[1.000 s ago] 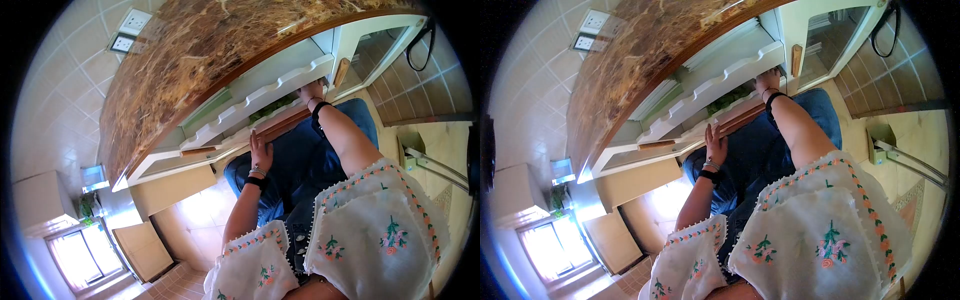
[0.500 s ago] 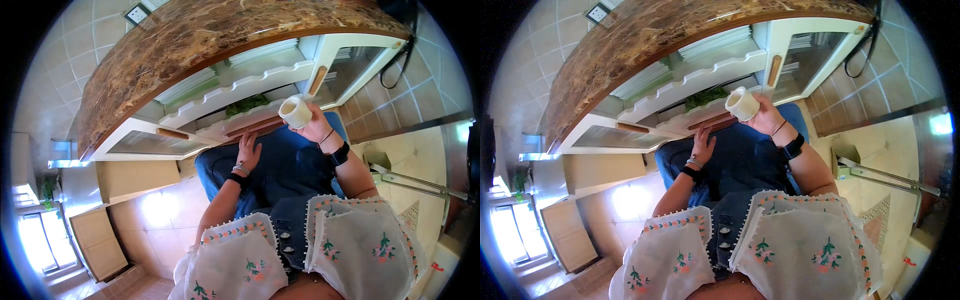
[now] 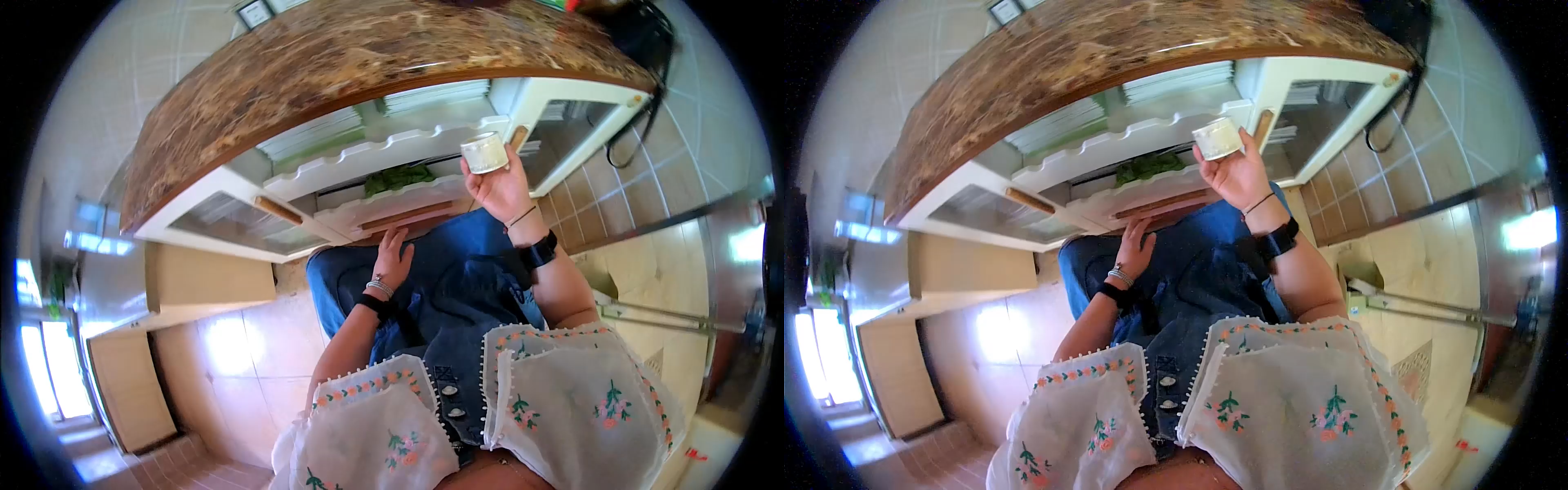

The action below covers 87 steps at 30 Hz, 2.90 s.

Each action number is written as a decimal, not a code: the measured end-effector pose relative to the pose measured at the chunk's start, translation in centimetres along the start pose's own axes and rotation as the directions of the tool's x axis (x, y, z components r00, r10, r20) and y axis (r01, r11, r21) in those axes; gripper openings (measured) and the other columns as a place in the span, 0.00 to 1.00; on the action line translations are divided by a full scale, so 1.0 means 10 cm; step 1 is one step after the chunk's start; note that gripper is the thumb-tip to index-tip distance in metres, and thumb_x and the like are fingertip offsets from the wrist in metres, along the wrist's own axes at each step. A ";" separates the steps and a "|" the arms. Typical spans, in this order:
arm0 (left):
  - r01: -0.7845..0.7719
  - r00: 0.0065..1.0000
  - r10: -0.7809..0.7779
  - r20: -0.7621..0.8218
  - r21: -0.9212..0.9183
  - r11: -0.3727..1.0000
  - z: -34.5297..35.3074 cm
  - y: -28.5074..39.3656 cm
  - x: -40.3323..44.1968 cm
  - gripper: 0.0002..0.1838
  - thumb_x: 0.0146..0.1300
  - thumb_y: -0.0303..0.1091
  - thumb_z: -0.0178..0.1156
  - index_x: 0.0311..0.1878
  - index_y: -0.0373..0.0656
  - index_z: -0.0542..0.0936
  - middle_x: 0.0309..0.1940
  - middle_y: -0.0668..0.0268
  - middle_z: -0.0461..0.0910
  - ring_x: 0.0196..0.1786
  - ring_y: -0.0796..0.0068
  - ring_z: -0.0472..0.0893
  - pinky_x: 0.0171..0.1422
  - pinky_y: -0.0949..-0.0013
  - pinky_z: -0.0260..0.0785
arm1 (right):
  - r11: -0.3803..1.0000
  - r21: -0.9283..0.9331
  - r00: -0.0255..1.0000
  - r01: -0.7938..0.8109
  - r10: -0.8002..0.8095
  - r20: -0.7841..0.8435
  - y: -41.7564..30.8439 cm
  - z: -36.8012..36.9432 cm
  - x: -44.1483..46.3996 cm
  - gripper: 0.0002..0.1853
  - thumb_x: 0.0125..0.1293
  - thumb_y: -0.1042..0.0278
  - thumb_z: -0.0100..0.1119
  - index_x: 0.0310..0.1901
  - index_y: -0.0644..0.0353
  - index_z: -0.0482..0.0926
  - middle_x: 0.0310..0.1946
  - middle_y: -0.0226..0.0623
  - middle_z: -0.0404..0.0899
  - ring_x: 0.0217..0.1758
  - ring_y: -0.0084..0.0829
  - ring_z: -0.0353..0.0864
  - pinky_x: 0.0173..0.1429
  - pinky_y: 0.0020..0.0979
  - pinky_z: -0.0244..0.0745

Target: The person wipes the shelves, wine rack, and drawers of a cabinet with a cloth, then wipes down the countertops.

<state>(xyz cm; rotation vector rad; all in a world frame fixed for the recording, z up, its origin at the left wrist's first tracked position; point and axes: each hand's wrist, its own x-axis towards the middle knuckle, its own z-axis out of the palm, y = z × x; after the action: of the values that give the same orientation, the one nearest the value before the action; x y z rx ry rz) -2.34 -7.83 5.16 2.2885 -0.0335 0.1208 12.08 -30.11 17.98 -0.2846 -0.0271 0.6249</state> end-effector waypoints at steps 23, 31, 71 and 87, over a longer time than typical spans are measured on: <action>0.064 0.993 -0.069 -0.094 -0.053 0.997 -0.09 -0.01 -0.17 0.22 0.62 0.39 0.52 0.56 0.38 0.70 0.61 0.50 0.63 0.62 0.51 0.65 0.65 0.60 0.60 | -0.804 -0.517 0.863 0.294 -0.008 0.504 0.63 0.53 1.50 0.27 0.51 0.59 0.65 0.51 0.61 0.71 0.51 0.47 0.71 0.56 0.47 0.69 0.56 0.40 0.69; 0.105 0.991 -0.108 -0.079 -0.044 0.994 -0.04 -0.09 -0.10 0.21 0.61 0.38 0.53 0.56 0.39 0.71 0.61 0.51 0.64 0.61 0.51 0.66 0.64 0.60 0.61 | -0.755 -0.454 0.608 0.473 -0.093 0.789 0.55 0.37 0.96 0.12 0.56 0.71 0.56 0.42 0.60 0.76 0.43 0.41 0.76 0.48 0.44 0.74 0.52 0.40 0.70; 0.223 0.964 -0.223 0.144 0.020 0.975 -0.08 0.31 0.01 0.21 0.63 0.37 0.52 0.57 0.38 0.69 0.60 0.50 0.65 0.63 0.54 0.64 0.67 0.62 0.55 | -0.779 -0.603 0.965 -0.169 -0.007 -0.262 0.35 -1.22 1.19 0.34 0.60 0.41 0.45 0.65 0.47 0.60 0.68 0.33 0.56 0.70 0.37 0.55 0.68 0.59 0.40; 0.261 0.963 -0.259 0.077 -0.023 0.965 -0.24 0.38 0.07 0.20 0.63 0.34 0.53 0.58 0.39 0.69 0.60 0.53 0.66 0.63 0.58 0.65 0.65 0.65 0.58 | -0.687 -0.669 0.952 -0.284 -0.119 -0.282 0.75 -1.42 1.59 0.31 0.57 0.59 0.55 0.63 0.56 0.63 0.64 0.39 0.61 0.67 0.37 0.59 0.68 0.39 0.53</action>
<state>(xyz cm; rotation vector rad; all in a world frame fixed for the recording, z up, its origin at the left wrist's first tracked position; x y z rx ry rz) -2.04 -8.52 9.67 2.2414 0.2253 -0.1007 22.26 -18.67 1.35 -2.6487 -0.4620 0.5351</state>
